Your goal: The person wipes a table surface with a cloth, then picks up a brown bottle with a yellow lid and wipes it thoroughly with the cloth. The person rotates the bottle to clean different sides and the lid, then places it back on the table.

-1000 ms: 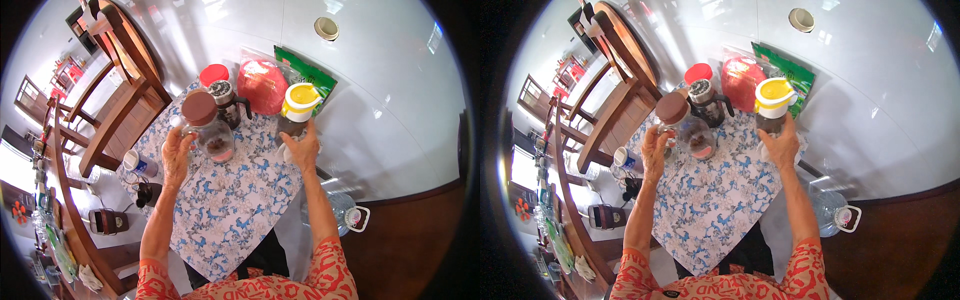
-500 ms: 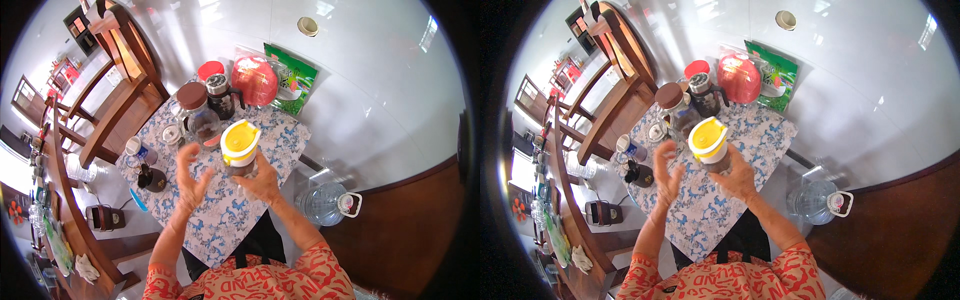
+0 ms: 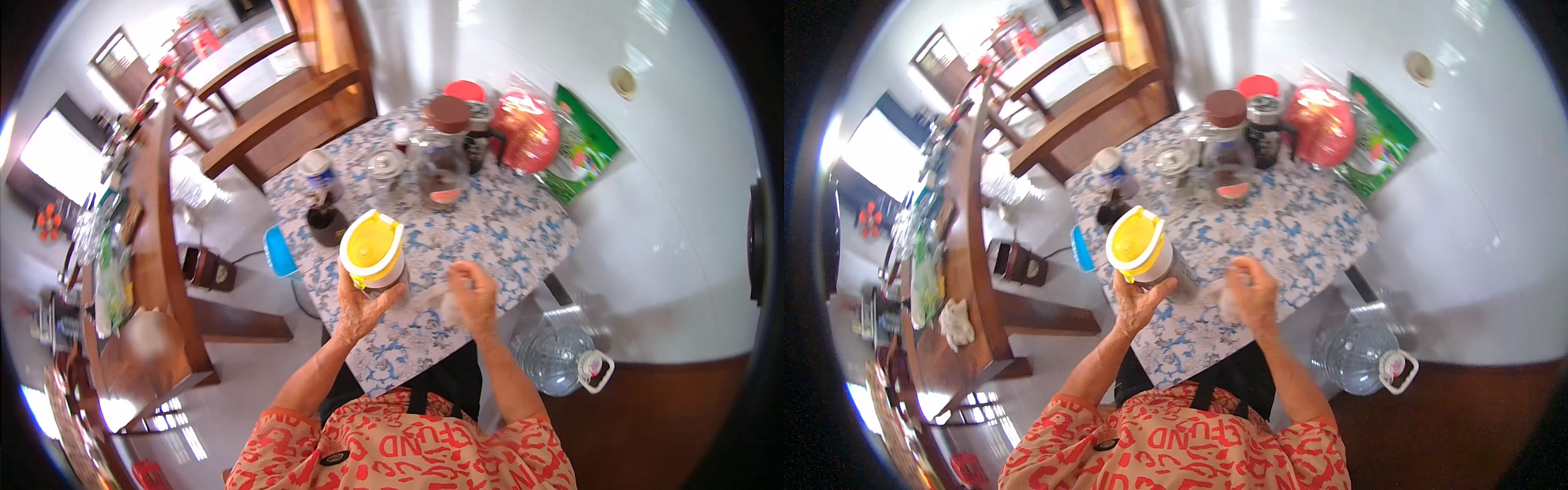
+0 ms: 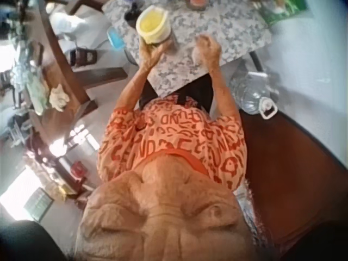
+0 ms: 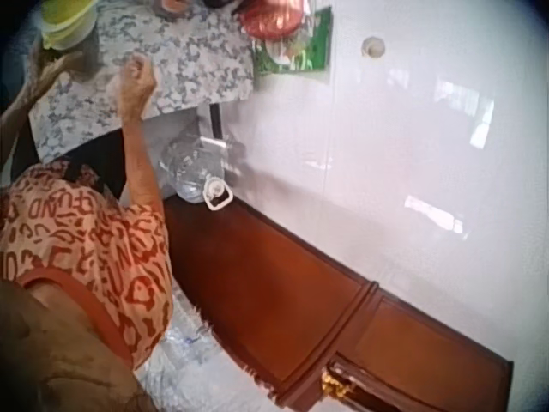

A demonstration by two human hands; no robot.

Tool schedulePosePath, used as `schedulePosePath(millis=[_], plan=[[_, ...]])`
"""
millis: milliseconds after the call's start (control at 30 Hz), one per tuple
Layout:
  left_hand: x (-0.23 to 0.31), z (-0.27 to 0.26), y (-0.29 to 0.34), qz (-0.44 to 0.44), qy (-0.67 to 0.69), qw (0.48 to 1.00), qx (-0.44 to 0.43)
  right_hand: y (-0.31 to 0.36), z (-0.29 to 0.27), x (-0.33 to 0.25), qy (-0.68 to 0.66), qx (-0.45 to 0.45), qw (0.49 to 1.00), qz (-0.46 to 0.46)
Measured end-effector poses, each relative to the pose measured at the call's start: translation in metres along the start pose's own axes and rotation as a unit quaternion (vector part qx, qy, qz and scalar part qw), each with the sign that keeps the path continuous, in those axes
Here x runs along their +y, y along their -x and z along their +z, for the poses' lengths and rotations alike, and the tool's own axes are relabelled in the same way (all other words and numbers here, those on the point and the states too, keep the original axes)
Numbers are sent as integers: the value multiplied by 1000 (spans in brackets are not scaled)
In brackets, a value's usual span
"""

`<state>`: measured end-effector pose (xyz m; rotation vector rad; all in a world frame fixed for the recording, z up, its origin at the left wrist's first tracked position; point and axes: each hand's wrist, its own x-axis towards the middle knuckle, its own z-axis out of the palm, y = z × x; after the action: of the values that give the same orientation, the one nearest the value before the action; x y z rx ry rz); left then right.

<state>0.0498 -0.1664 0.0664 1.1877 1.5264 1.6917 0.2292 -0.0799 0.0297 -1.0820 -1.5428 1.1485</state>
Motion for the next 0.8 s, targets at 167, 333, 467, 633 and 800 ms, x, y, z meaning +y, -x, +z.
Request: schedulePosePath(millis=[167,333,467,633,800], plan=[[-4,-10,-7,33,22,999,28,-8,12,32,80,50,995,-23],[-8,-5,-38,135,-64,988,39,-17,51,40,186,-6,968,-167],[-18,4,-63,166,-86,981,48,-20,73,52,263,-73,922,-275],[-32,6,-68,151,-51,984,85,-25,78,69,265,-131,915,-274],[-22,5,-56,153,-165,964,144,-21,77,67,403,-127,875,-238]])
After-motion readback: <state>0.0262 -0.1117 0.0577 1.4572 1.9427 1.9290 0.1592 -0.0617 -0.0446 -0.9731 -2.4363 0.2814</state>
